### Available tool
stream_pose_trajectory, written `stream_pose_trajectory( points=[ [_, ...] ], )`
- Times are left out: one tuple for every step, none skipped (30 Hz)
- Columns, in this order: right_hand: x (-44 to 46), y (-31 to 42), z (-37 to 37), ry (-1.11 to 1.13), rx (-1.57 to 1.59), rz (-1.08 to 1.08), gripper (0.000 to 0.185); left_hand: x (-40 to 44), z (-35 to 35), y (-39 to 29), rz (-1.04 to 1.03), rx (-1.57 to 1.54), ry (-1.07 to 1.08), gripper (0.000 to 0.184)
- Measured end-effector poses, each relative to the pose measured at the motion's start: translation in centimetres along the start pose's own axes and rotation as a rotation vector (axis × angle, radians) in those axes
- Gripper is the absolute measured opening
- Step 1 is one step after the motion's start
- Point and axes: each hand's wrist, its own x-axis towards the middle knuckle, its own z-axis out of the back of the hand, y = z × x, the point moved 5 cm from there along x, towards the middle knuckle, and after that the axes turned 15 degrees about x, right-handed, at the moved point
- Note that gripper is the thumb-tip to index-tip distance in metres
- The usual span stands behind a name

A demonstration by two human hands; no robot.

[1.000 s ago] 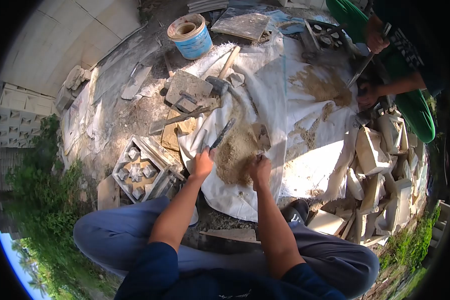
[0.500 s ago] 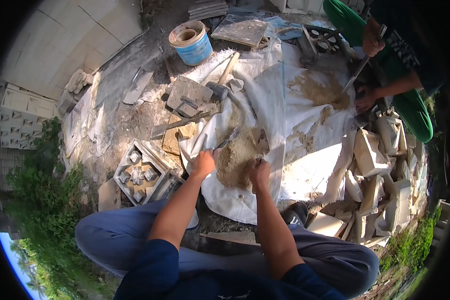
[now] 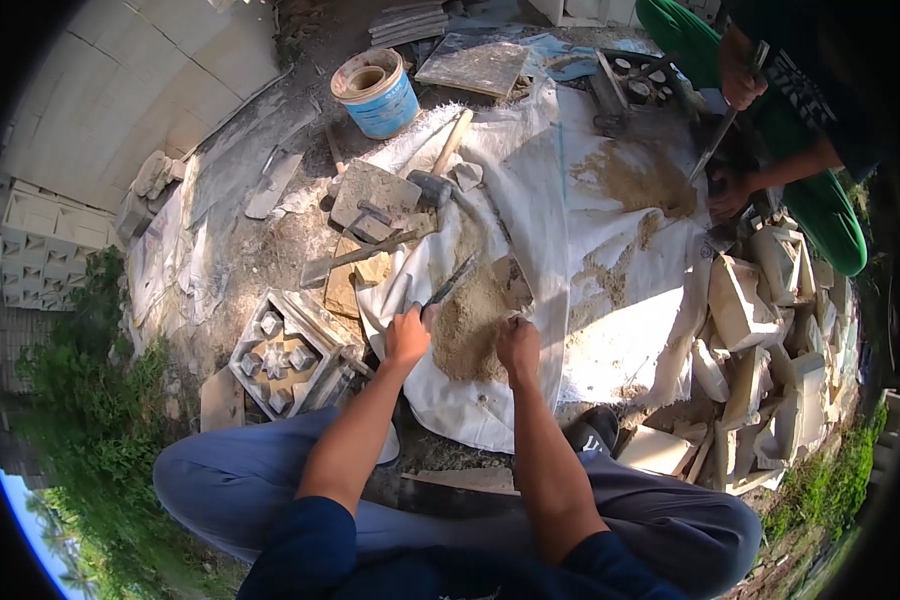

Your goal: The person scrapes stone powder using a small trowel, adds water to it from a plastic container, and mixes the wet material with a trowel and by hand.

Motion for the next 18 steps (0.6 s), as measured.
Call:
stream_pose_trajectory(
  points=[
    [-0.1, 0.3, 0.1, 0.001, -0.003, -0.007, 0.032, -0.3, -0.3, 0.2, 0.004, -0.01, -0.031, 0.047],
    [-0.1, 0.7, 0.1, 0.033, -0.056, -0.019, 0.033, -0.4, -0.5, 0.4, 0.011, -0.023, -0.065, 0.049],
    [-0.1, 0.9, -0.1, 0.066, -0.107, -0.029, 0.034, -0.2, -1.3, 0.9, 0.015, -0.025, -0.063, 0.049],
    [0.2, 1.0, -0.3, 0.07, -0.108, -0.024, 0.034, 0.6, -2.2, 1.4, 0.021, -0.018, -0.023, 0.049],
    [0.6, 1.2, -0.6, 0.104, -0.125, 0.02, 0.034, 1.2, -3.0, 2.0, 0.027, -0.012, 0.017, 0.049],
    [1.1, 1.5, -0.7, 0.137, -0.146, 0.068, 0.035, 1.0, -2.0, 1.6, 0.031, -0.02, 0.01, 0.049],
    [1.6, 2.0, -0.7, 0.136, -0.149, 0.076, 0.035, 0.5, -0.4, 1.0, 0.043, -0.034, 0.015, 0.049],
    [1.8, 2.2, -0.8, 0.125, -0.167, 0.062, 0.036, 0.2, 0.7, 0.5, 0.051, -0.043, 0.024, 0.048],
    [1.9, 1.9, -1.0, 0.112, -0.183, 0.04, 0.037, 0.1, 0.3, 0.7, 0.044, -0.038, 0.028, 0.048],
    [2.1, 1.6, -1.2, 0.11, -0.181, 0.028, 0.037, -0.5, -0.3, 1.0, 0.024, -0.03, 0.015, 0.047],
    [2.3, 1.1, -1.3, 0.147, -0.228, -0.004, 0.04, -1.0, -0.8, 1.3, 0.008, -0.025, 0.003, 0.046],
    [2.7, 0.4, -1.6, 0.189, -0.275, -0.03, 0.043, -0.6, -1.9, 2.0, 0.013, -0.024, 0.01, 0.046],
    [3.2, -0.1, -2.0, 0.193, -0.275, -0.029, 0.043, 0.4, -2.9, 2.6, -0.01, -0.003, 0.016, 0.045],
    [3.8, -0.8, -2.1, 0.218, -0.238, -0.064, 0.044, 1.0, -3.9, 2.9, -0.031, 0.012, 0.019, 0.044],
    [4.6, -1.0, -2.3, 0.241, -0.202, -0.095, 0.045, 0.9, -3.2, 2.5, -0.027, 0.004, 0.012, 0.044],
    [3.6, 1.9, -0.7, 0.245, -0.003, -0.256, 0.044, 0.6, -2.0, 1.6, -0.017, -0.063, -0.044, 0.046],
    [4.4, 0.4, -1.1, 0.24, -0.003, -0.263, 0.044, 0.1, -0.7, 1.0, -0.008, -0.119, -0.092, 0.047],
    [5.7, -2.3, -1.7, 0.202, -0.027, -0.176, 0.043, 0.0, -0.9, 0.9, -0.012, -0.116, -0.081, 0.047]
  ],
)
